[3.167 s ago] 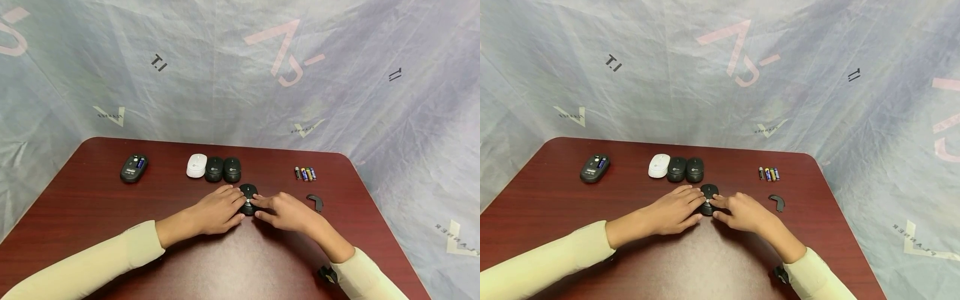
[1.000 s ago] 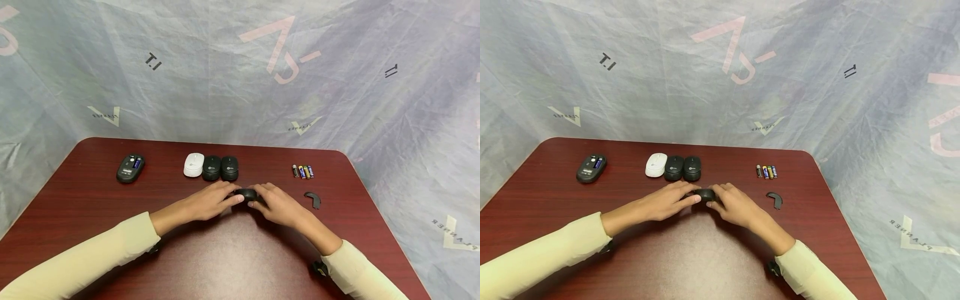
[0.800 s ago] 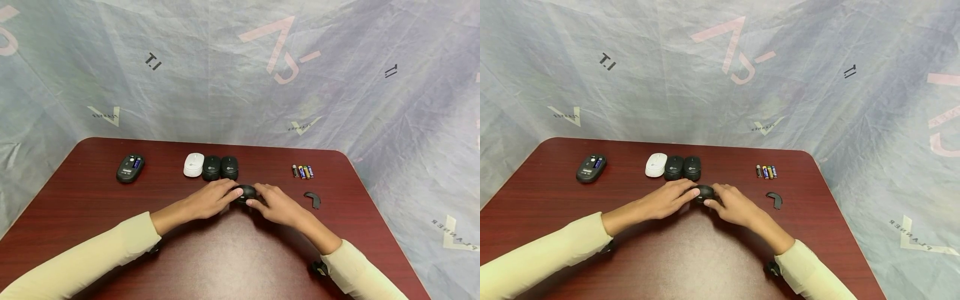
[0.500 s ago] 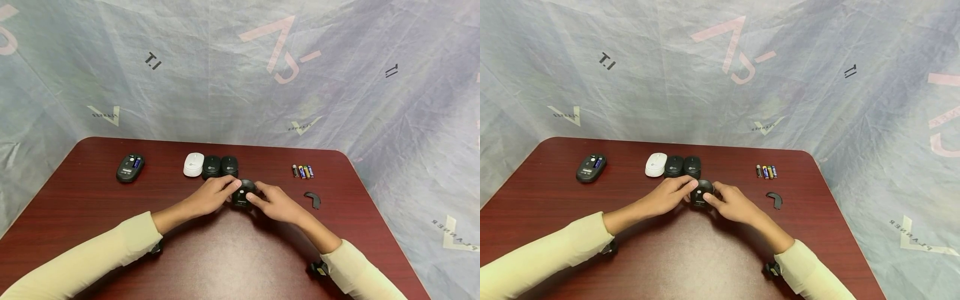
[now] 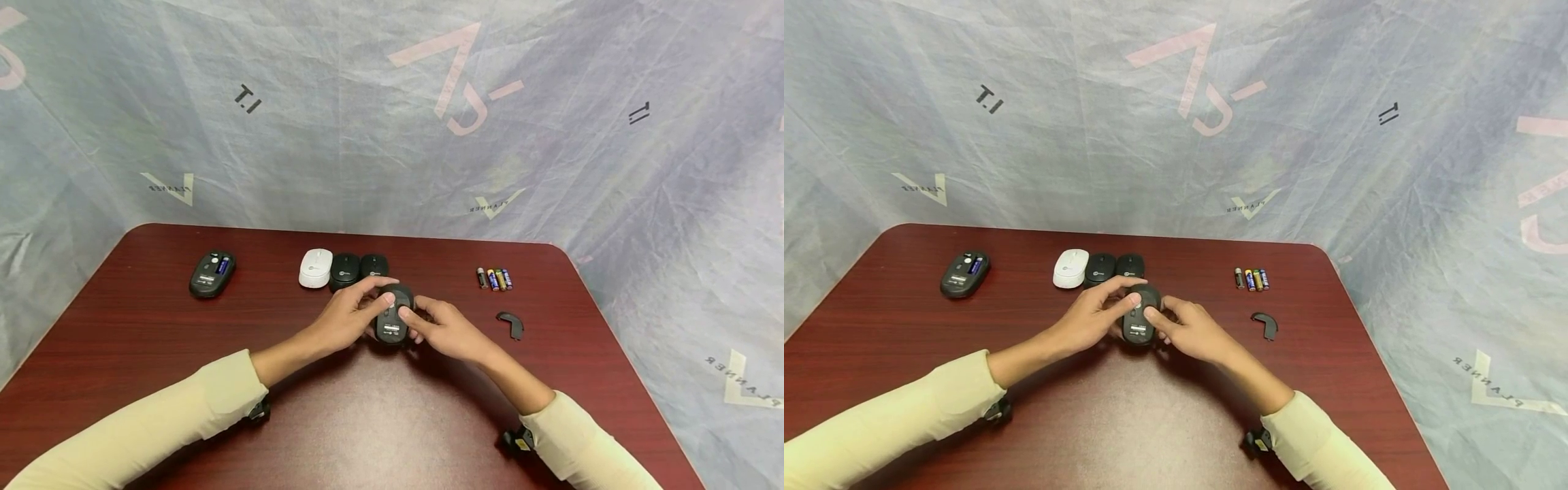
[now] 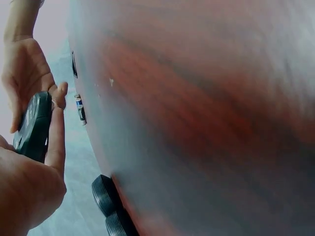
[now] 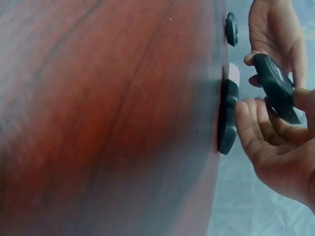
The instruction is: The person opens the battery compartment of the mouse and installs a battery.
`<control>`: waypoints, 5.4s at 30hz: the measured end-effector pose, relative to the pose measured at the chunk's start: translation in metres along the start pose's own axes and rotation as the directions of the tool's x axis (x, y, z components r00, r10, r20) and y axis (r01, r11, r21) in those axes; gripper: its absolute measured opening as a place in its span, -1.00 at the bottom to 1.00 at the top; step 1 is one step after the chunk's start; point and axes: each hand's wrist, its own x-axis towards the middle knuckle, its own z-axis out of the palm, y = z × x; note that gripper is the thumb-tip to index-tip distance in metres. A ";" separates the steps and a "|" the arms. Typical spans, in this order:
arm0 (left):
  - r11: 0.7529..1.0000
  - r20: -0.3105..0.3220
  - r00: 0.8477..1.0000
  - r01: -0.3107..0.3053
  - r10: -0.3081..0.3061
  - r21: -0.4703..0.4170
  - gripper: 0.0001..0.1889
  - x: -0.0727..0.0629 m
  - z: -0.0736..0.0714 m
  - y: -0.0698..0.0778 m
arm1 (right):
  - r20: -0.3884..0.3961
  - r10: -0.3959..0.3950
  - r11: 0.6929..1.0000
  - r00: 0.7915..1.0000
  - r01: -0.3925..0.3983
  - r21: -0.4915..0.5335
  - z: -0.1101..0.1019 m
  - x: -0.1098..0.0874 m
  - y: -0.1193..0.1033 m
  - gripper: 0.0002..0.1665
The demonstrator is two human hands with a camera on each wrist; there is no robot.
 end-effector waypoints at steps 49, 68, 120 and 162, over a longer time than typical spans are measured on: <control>0.891 0.047 0.986 0.165 -0.160 -0.423 -0.36 -0.007 0.008 -0.006 | -0.314 -0.175 0.985 0.933 0.167 -0.054 0.011 0.002 -0.003 -0.39; 0.892 0.062 0.991 0.132 -0.116 -0.432 -0.39 -0.012 0.009 -0.014 | -0.394 -0.065 0.990 0.917 0.109 0.089 -0.018 -0.007 0.001 -0.42; 0.884 0.059 0.990 0.138 -0.125 -0.447 -0.40 -0.012 0.008 -0.012 | -0.106 0.394 0.908 0.913 -0.404 -0.112 -0.093 -0.064 0.061 -0.47; 0.880 0.063 0.989 0.147 -0.133 -0.452 -0.39 -0.009 0.008 -0.013 | -0.189 0.308 0.951 0.932 -0.297 0.084 -0.157 -0.053 0.101 -0.37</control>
